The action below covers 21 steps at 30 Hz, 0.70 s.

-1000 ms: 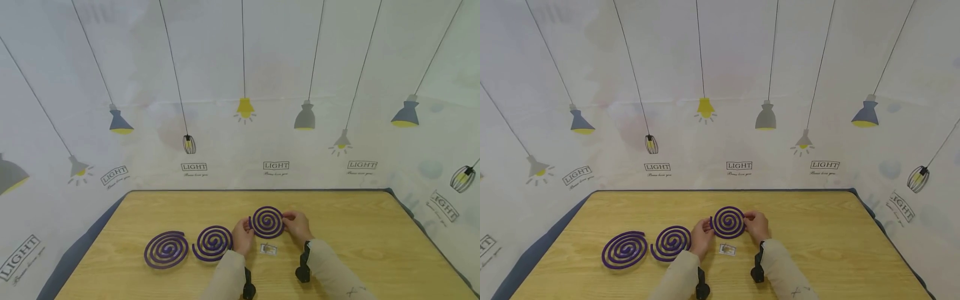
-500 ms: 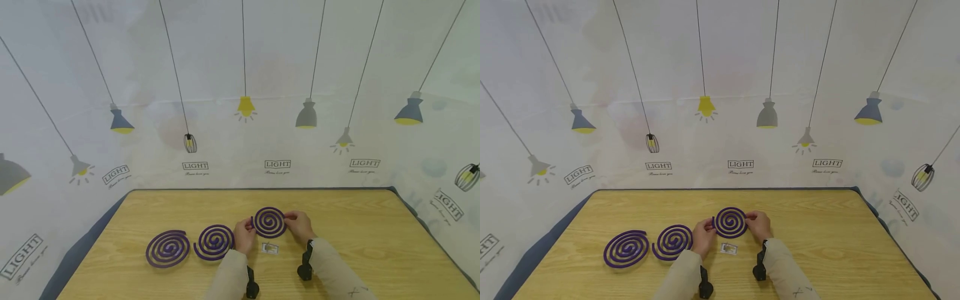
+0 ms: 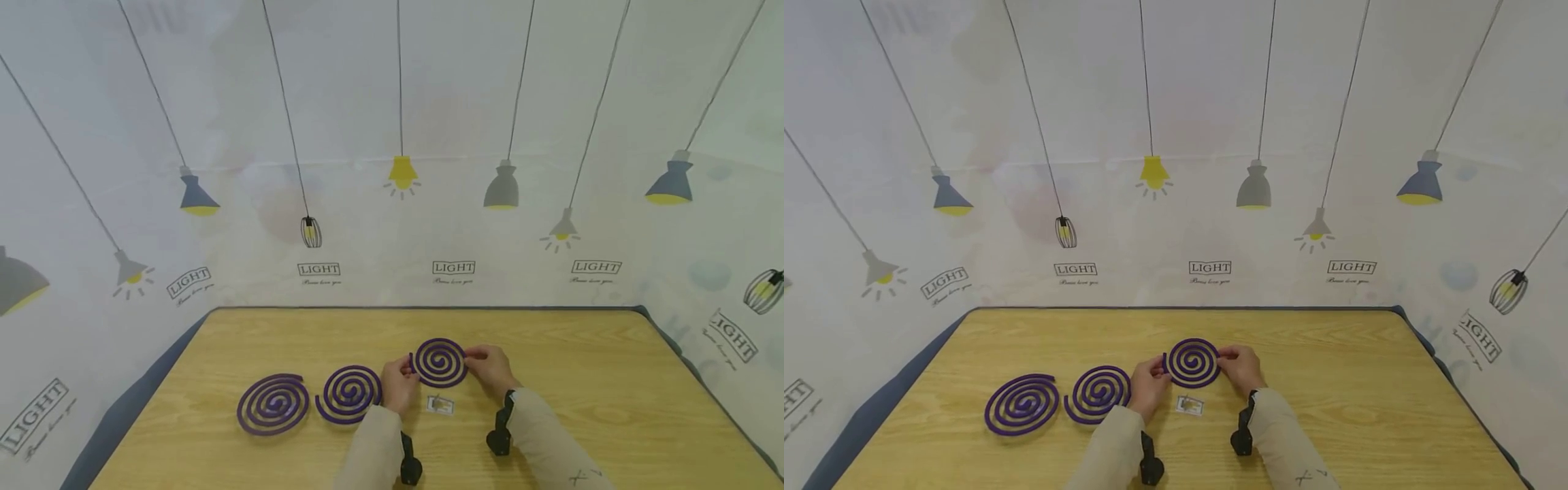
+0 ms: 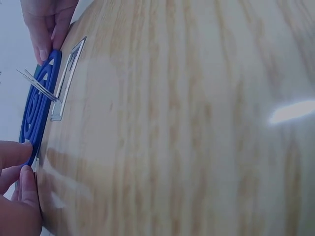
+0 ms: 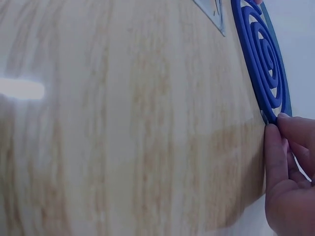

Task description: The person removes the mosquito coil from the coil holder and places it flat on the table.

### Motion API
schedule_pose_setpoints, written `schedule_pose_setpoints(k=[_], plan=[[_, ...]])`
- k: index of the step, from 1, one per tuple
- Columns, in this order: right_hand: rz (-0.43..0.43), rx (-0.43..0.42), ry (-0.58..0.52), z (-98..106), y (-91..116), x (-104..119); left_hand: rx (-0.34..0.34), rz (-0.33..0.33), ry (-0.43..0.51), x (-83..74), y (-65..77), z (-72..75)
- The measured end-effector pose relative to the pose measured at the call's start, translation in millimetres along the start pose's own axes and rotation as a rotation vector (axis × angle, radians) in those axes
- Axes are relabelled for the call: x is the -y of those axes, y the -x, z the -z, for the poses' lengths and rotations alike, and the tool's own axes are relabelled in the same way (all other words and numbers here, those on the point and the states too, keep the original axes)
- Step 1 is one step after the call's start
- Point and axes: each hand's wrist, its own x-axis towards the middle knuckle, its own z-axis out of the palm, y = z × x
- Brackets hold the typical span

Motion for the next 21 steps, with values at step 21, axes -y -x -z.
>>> schedule_pose_setpoints(k=[21], plan=[[-0.07,0.022,-0.017,-0.6,-1.1,-2.7,0.152,0.243,0.015,-58.3,3.7,20.8]])
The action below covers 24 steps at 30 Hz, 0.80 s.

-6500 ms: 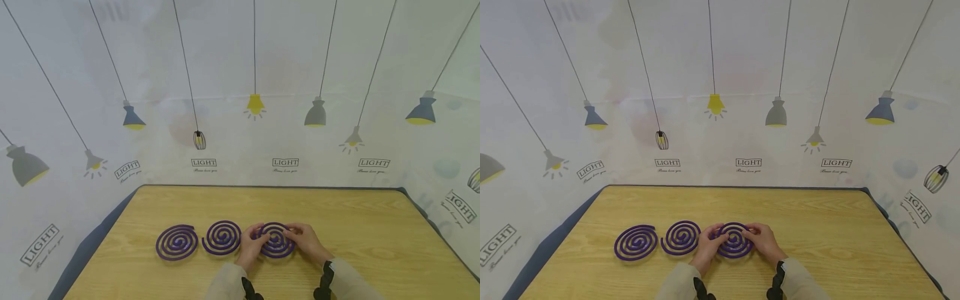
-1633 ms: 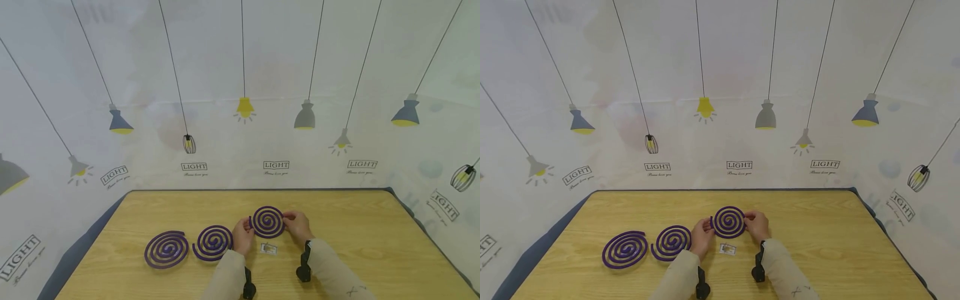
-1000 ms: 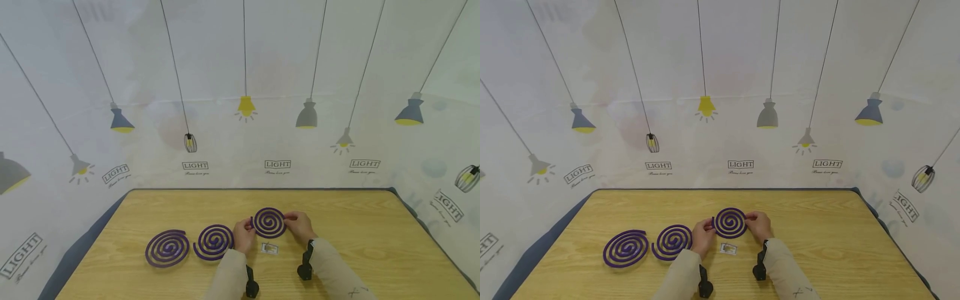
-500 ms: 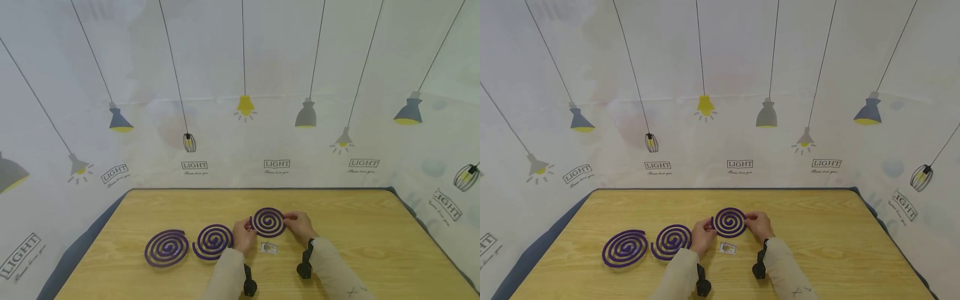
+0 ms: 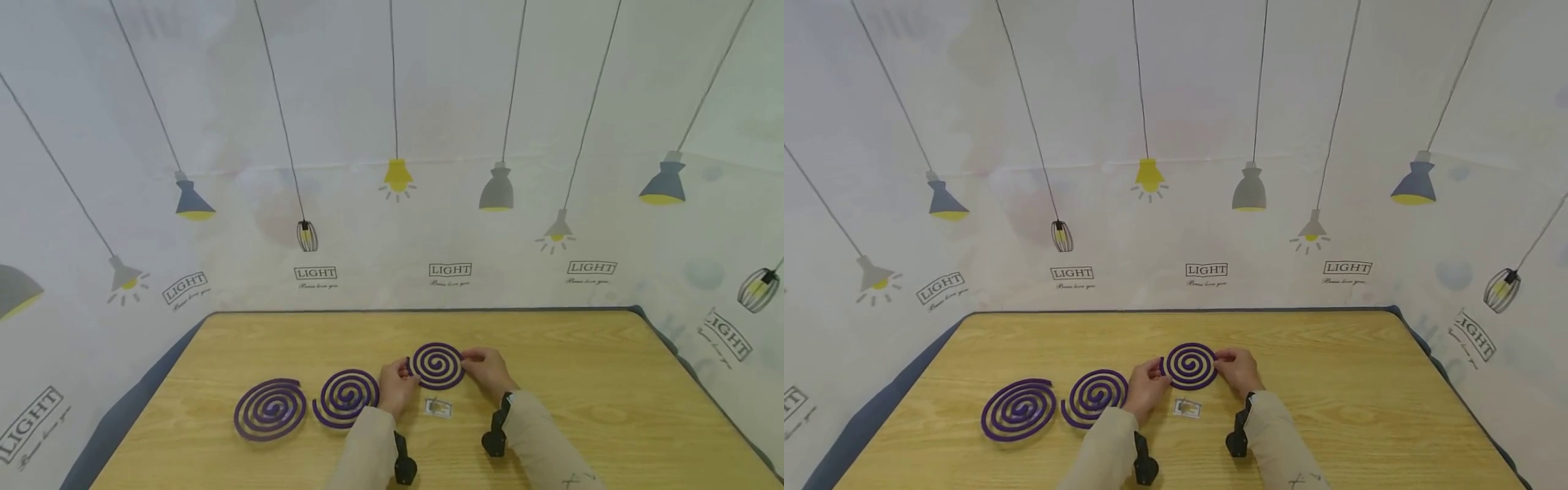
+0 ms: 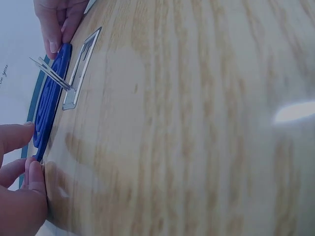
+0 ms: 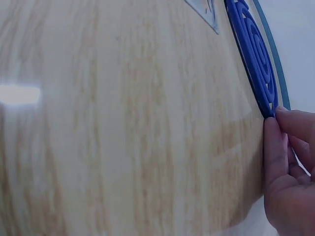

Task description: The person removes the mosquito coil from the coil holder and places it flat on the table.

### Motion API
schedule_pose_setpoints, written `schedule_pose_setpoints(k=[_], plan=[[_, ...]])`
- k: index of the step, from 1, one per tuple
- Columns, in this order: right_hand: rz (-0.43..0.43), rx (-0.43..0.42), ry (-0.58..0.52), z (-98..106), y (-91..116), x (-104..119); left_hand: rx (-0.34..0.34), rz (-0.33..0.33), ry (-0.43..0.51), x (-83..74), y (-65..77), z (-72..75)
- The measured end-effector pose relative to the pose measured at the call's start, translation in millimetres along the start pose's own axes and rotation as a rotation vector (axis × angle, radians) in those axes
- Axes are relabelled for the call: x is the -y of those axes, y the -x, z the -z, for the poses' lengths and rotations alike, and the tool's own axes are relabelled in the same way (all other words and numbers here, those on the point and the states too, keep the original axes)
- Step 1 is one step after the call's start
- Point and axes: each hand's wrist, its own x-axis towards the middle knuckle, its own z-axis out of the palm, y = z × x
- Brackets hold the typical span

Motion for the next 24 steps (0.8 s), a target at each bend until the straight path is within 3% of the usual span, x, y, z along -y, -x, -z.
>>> schedule_pose_setpoints(k=[3,4,5,6,8,11,12,17,24], plan=[[-0.006,-0.008,-0.033,0.7,-2.2,-2.2,0.007,-0.077,0.038,30.3,-14.9,-8.5],[-0.006,-0.011,-0.046,1.2,-2.5,-2.4,0.003,-0.147,0.062,50.3,-23.5,-14.6],[-0.007,-0.009,-0.065,1.7,-2.8,-2.5,0.007,-0.167,0.066,59.4,-27.7,-17.7],[-0.006,-0.006,-0.084,2.2,-3.0,-2.6,0.015,-0.156,0.082,58.6,-27.7,-17.7],[-0.007,0.006,-0.127,3.7,-2.4,-2.0,0.022,-0.157,0.088,44.5,-19.2,-13.2],[-0.025,0.028,-0.199,5.3,-1.7,-1.1,0.042,-0.007,0.077,-6.3,4.2,2.0],[-0.033,0.036,-0.231,5.7,-1.6,-1.1,0.044,0.01,0.084,-15.9,8.7,5.1],[-0.074,0.094,-0.396,7.7,-0.5,-0.7,0.037,0.03,0.104,-20.5,9.7,7.3],[-0.119,0.15,-0.491,13.8,4.0,3.3,0.072,0.062,0.057,-30.1,13.3,9.9]])
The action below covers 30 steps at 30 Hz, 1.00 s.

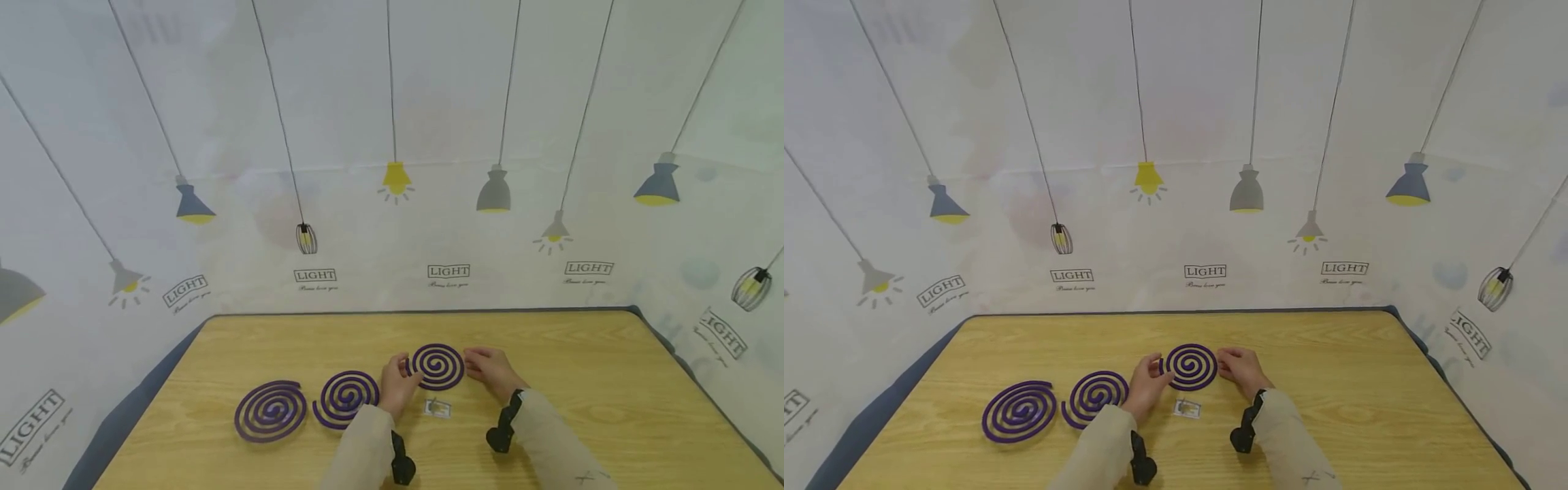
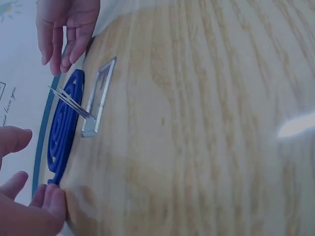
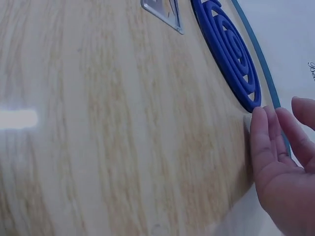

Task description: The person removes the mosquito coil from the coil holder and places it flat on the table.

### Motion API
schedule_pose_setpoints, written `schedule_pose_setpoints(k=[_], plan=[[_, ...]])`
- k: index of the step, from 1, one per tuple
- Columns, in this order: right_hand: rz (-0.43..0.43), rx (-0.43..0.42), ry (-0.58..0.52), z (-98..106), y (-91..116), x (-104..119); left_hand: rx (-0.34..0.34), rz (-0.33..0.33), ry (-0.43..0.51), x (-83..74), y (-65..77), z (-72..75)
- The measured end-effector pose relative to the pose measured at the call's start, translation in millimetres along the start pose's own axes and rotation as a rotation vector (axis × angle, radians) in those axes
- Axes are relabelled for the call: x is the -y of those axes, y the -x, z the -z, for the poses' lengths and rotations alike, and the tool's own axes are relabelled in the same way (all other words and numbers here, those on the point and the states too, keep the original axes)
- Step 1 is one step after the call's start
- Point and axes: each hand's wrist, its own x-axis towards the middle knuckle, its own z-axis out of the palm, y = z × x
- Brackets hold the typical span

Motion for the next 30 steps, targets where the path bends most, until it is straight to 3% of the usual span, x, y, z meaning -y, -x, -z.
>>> schedule_pose_setpoints(k=[6,11,16,23,30], plan=[[-0.007,0.019,-0.01,3.7,-0.9,1.1,0.04,0.014,-0.01,-10.4,1.1,2.7],[0.072,0.129,-0.042,10.0,-2.7,-0.9,0.077,-0.002,-0.007,-17.4,0.1,9.7],[0.026,0.104,0.007,-1.5,11.5,17.8,0.137,-0.017,0.002,-24.6,-0.9,19.6],[0.071,0.119,0.063,-15.2,25.1,34.1,0.224,-0.066,0.044,-29.2,0.1,35.3],[0.095,0.154,0.096,-24.0,34.5,41.7,0.256,-0.08,0.035,-28.3,3.1,52.6]])
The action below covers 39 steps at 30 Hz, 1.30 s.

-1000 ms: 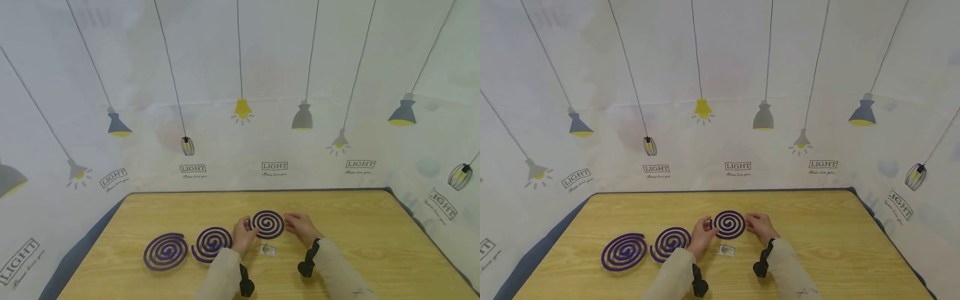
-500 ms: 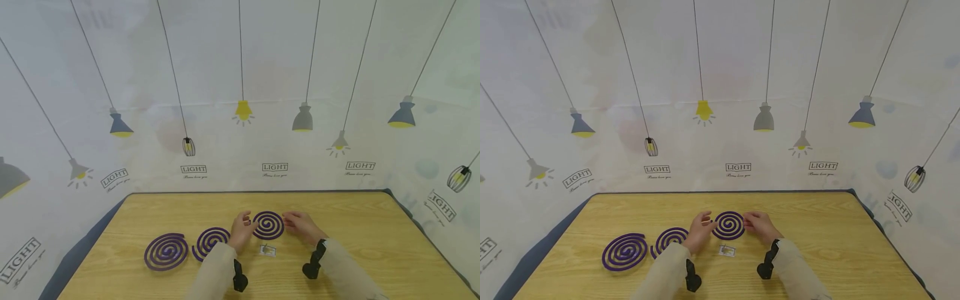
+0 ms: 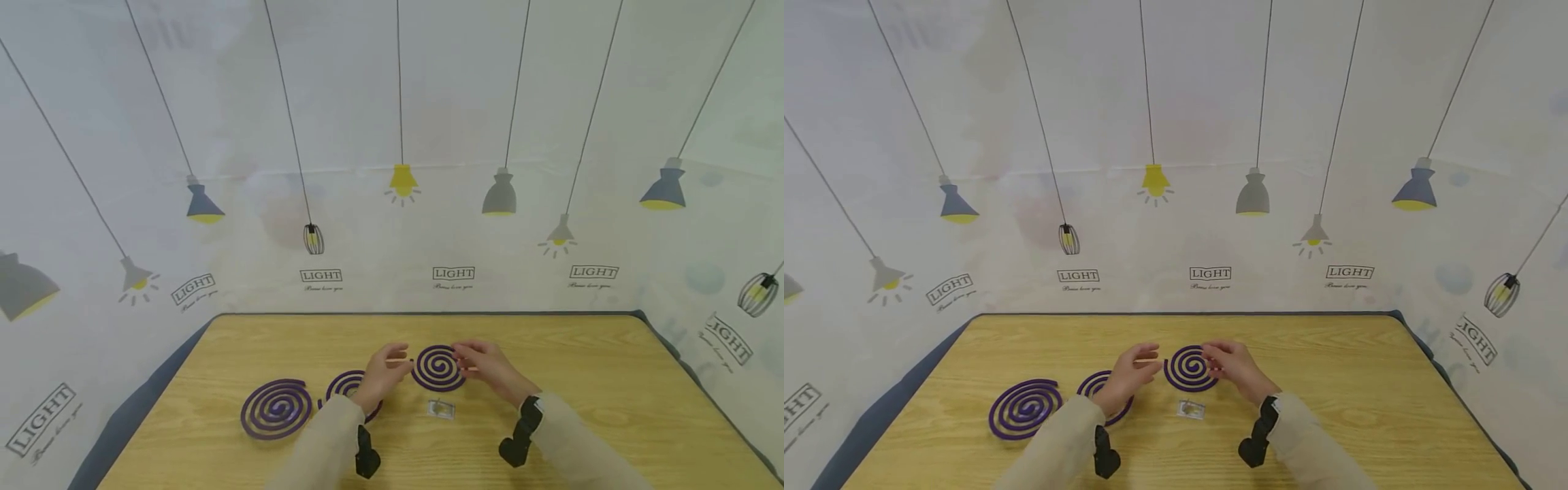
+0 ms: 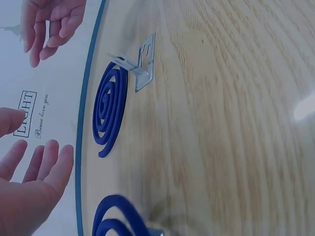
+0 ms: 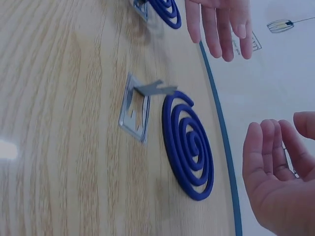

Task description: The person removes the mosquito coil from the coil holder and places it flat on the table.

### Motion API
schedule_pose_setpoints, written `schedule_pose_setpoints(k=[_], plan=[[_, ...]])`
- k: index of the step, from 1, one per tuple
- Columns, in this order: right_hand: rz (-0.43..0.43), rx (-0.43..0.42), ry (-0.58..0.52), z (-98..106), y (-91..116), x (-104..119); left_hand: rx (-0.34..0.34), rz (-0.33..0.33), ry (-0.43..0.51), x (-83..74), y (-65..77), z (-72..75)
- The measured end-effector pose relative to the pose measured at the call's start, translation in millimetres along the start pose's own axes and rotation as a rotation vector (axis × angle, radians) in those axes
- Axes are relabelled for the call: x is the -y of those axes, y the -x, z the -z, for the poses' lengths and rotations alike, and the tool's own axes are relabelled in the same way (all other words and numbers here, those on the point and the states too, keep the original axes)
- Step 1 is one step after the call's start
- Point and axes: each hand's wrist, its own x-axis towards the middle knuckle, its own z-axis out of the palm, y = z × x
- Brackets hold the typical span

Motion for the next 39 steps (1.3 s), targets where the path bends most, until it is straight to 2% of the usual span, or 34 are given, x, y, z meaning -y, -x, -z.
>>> schedule_pose_setpoints(k=[8,17,21,24,26,34,39], plan=[[0.034,0.059,0.027,-12.8,5.6,10.1,0.063,-0.066,-0.012,-5.5,9.5,28.9],[0.065,0.155,0.043,-39.3,1.7,19.7,0.043,-0.092,-0.059,-2.2,19.3,62.0],[0.076,0.17,0.048,-57.8,-0.5,21.0,0.033,-0.083,-0.068,-11.6,29.9,69.7],[0.066,0.169,0.041,-71.5,-3.5,18.9,0.003,-0.073,-0.082,-10.4,32.4,75.5],[0.06,0.177,0.046,-79.9,-5.5,16.7,-0.029,-0.075,-0.089,-0.3,28.8,81.0],[0.059,0.21,0.062,-104.6,-12.8,4.7,-0.188,-0.013,-0.121,15.9,27.6,101.2],[0.046,0.201,0.059,-112.3,-16.0,-5.3,-0.22,0.015,-0.12,24.6,27.0,105.5]])
